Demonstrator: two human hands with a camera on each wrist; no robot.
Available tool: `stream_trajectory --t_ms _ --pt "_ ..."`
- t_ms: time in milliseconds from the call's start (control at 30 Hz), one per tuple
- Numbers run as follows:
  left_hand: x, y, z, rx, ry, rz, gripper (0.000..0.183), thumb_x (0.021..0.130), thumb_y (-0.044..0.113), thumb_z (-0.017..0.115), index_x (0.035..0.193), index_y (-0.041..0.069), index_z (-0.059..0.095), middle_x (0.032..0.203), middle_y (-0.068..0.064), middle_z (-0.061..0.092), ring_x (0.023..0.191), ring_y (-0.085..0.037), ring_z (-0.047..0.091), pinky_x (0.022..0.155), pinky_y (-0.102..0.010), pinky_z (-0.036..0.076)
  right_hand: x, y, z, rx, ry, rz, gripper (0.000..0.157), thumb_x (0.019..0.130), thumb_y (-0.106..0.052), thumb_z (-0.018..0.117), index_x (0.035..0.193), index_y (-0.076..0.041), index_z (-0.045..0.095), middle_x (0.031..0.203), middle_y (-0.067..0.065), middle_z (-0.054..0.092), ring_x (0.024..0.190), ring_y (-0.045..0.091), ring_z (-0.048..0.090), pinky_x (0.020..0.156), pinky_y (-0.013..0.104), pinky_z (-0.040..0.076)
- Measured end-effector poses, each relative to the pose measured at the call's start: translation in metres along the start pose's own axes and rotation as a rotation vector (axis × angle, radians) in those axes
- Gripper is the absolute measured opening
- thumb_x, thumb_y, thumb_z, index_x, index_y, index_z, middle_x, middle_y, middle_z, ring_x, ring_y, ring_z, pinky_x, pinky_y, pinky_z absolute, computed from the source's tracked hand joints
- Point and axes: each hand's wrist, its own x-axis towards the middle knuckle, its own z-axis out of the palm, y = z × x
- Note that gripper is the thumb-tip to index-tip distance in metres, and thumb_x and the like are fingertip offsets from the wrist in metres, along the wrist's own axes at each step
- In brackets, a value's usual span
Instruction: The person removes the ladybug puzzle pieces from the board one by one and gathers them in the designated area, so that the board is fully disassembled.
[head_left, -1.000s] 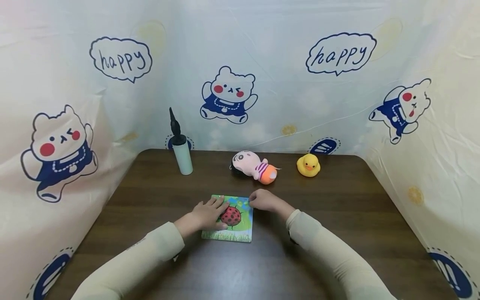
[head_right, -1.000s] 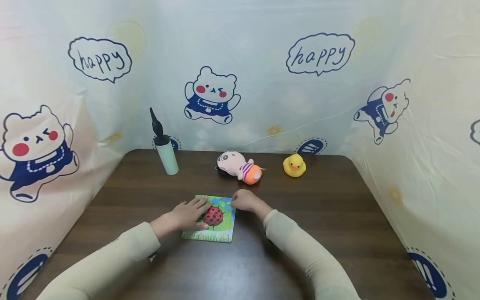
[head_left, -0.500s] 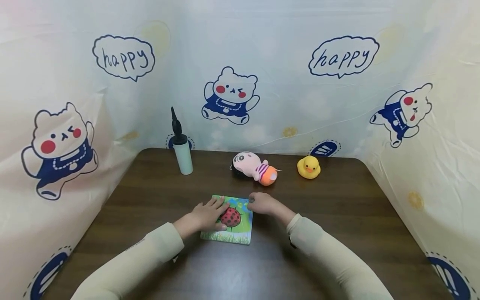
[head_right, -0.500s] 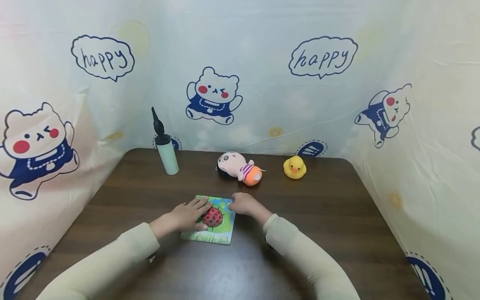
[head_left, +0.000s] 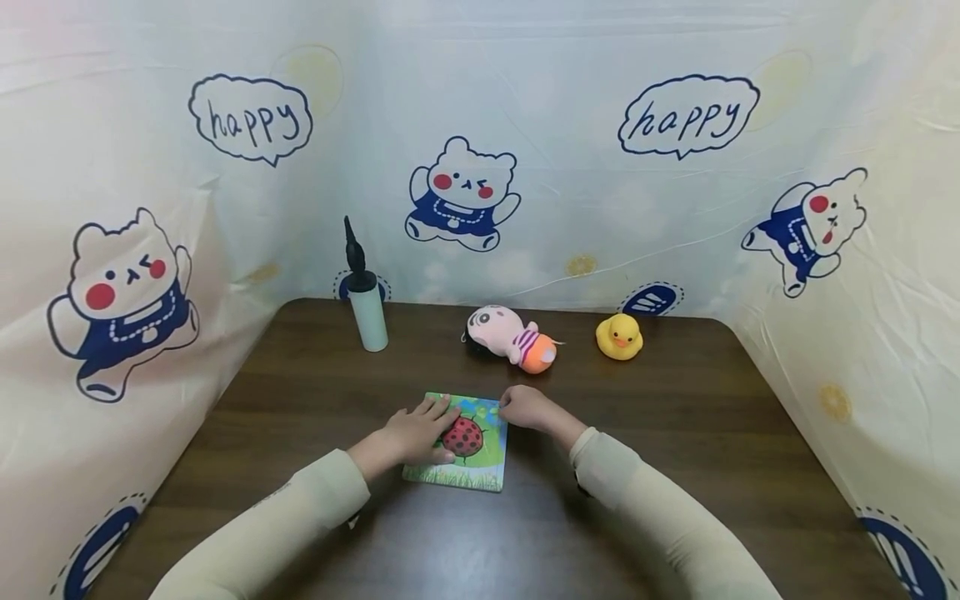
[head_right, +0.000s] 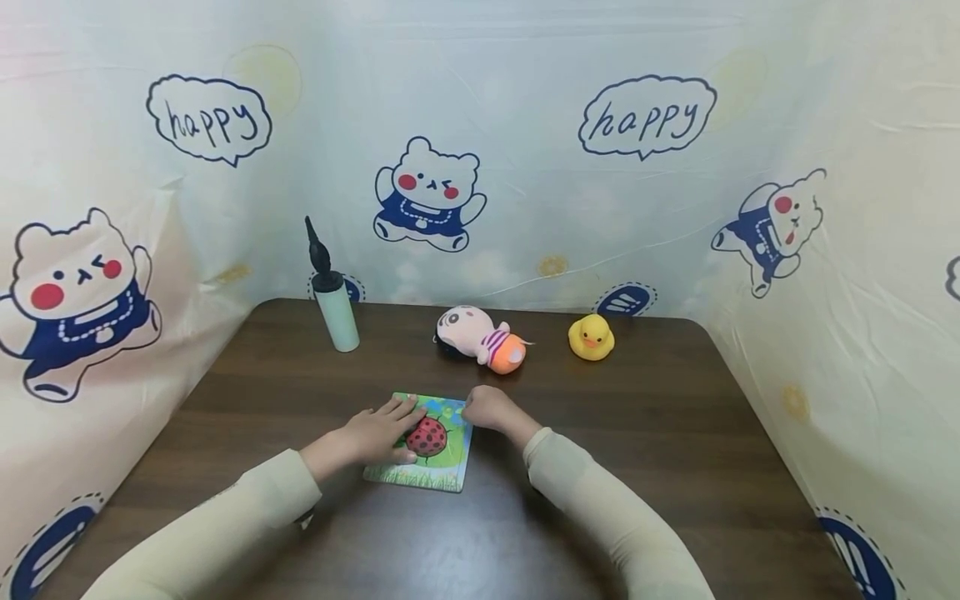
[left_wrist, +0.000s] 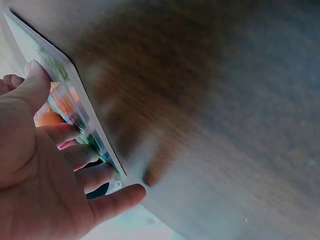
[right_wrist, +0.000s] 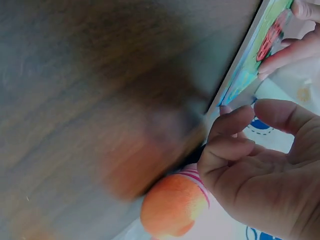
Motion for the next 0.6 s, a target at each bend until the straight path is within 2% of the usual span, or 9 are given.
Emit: stream_trajectory --t_ms 33,67,233,400,600 --pt "0.0002 -0.0004 0.0003 -0.001 0.001 0.001 0.077 0.087 0.053 0.057 0.15 0.018 0.028 0.157 -0.008 0.015 0.143 -0.031 0.016 0.103 -0.061 0.028 0.0005 0.0007 0.0003 0.015 0.007 0.006 0.03 0.081 -0.008 0.053 0.055 -0.014 0.039 0.052 -0.004 0.028 0.046 0.012 0.025 0.047 0.025 0.024" --pt "0.0003 -0.0007 0.0006 0.0 0.0 0.0 0.077 0.087 0.053 0.057 0.15 0.019 0.028 0.157 -0.008 0.015 0.143 -0.031 0.016 0.103 -0.061 0.028 0.001 0.0011 0.0008 0.022 0.02 0.014 0.029 0.081 -0.008 0.054 0.056 -0.014 0.04 0.053 -0.004 0.03 0.047 0.011 0.027 0.047 0.025 0.025" --pt "0.0008 -0.0015 -0.0001 -0.001 -0.002 -0.002 0.077 0.087 0.053 0.058 0.149 0.019 0.028 0.157 -0.008 0.015 0.143 -0.032 0.017 0.102 -0.061 0.028 0.0028 -0.0013 0.0035 -0.044 0.136 0.048 0.009 0.081 -0.015 0.064 0.078 -0.011 0.057 0.072 -0.001 0.054 0.063 0.014 0.049 0.056 0.026 0.04" --pt "0.0009 -0.001 -0.0018 -0.001 -0.003 -0.005 0.077 0.087 0.053 0.058 0.149 0.019 0.029 0.157 -0.008 0.016 0.143 -0.032 0.017 0.102 -0.061 0.029 0.006 -0.0052 0.0027 -0.073 0.216 0.035 0.014 0.079 -0.016 0.071 0.076 -0.011 0.058 0.071 -0.001 0.058 0.063 0.014 0.052 0.056 0.027 0.042" --pt "0.0012 -0.0006 0.0003 0.001 -0.01 -0.004 0.076 0.088 0.053 0.057 0.15 0.019 0.028 0.157 -0.008 0.014 0.143 -0.031 0.016 0.102 -0.06 0.03 0.0068 -0.0046 -0.0001 0.103 0.231 0.066 0.014 0.076 -0.014 0.076 0.074 -0.009 0.063 0.071 0.0 0.061 0.062 0.014 0.054 0.055 0.026 0.044"
